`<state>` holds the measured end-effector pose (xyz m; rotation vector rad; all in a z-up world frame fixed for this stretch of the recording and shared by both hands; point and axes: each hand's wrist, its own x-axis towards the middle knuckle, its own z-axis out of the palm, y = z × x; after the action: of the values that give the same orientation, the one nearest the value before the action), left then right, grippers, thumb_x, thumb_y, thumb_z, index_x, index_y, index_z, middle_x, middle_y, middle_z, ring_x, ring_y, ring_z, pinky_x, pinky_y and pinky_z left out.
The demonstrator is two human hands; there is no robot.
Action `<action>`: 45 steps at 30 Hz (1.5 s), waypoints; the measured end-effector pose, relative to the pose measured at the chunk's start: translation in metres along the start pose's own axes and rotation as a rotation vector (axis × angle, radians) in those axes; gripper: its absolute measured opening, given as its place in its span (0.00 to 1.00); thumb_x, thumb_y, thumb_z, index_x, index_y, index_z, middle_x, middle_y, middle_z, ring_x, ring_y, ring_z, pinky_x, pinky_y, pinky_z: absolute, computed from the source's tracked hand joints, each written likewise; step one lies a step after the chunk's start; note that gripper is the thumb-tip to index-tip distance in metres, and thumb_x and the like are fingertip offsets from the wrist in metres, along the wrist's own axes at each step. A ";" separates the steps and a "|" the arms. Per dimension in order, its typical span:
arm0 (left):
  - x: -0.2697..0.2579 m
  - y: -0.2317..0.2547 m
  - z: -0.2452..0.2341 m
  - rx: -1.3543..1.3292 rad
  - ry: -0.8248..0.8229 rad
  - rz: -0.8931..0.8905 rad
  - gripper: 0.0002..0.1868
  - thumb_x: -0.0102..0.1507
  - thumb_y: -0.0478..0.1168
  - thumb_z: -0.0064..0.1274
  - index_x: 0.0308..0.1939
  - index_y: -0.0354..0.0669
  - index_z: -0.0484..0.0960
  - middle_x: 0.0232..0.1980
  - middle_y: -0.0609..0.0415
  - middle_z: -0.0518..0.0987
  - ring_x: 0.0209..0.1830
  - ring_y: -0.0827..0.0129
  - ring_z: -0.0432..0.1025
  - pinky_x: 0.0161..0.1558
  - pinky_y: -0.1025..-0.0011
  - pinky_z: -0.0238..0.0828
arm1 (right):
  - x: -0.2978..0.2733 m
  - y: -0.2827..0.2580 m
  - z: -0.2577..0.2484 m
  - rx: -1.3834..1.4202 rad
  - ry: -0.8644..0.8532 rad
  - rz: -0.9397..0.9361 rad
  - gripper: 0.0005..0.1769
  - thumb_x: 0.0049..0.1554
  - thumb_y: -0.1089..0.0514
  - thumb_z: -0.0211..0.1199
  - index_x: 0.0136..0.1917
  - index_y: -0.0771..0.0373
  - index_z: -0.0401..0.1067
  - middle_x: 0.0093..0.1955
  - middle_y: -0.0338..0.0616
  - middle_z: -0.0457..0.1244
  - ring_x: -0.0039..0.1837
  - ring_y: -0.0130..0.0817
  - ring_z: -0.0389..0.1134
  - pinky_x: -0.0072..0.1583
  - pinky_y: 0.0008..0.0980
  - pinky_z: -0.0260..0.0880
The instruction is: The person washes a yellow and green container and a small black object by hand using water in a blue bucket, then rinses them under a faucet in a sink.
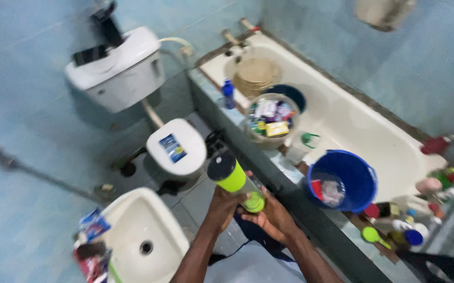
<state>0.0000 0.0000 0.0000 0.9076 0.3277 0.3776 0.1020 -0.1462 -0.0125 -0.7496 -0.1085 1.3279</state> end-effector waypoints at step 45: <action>0.080 -0.327 0.202 0.685 -0.986 -0.416 0.45 0.51 0.31 0.72 0.70 0.36 0.67 0.67 0.42 0.76 0.68 0.58 0.71 0.69 0.65 0.67 | -0.234 -0.050 -0.207 -0.988 1.382 -0.634 0.41 0.40 0.56 0.78 0.65 0.61 0.67 0.62 0.54 0.67 0.64 0.53 0.70 0.63 0.44 0.71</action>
<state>0.2159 -0.2873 -0.1586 1.5335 -0.2977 -0.6166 0.1788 -0.4481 -0.0645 -2.0997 0.1252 -0.1287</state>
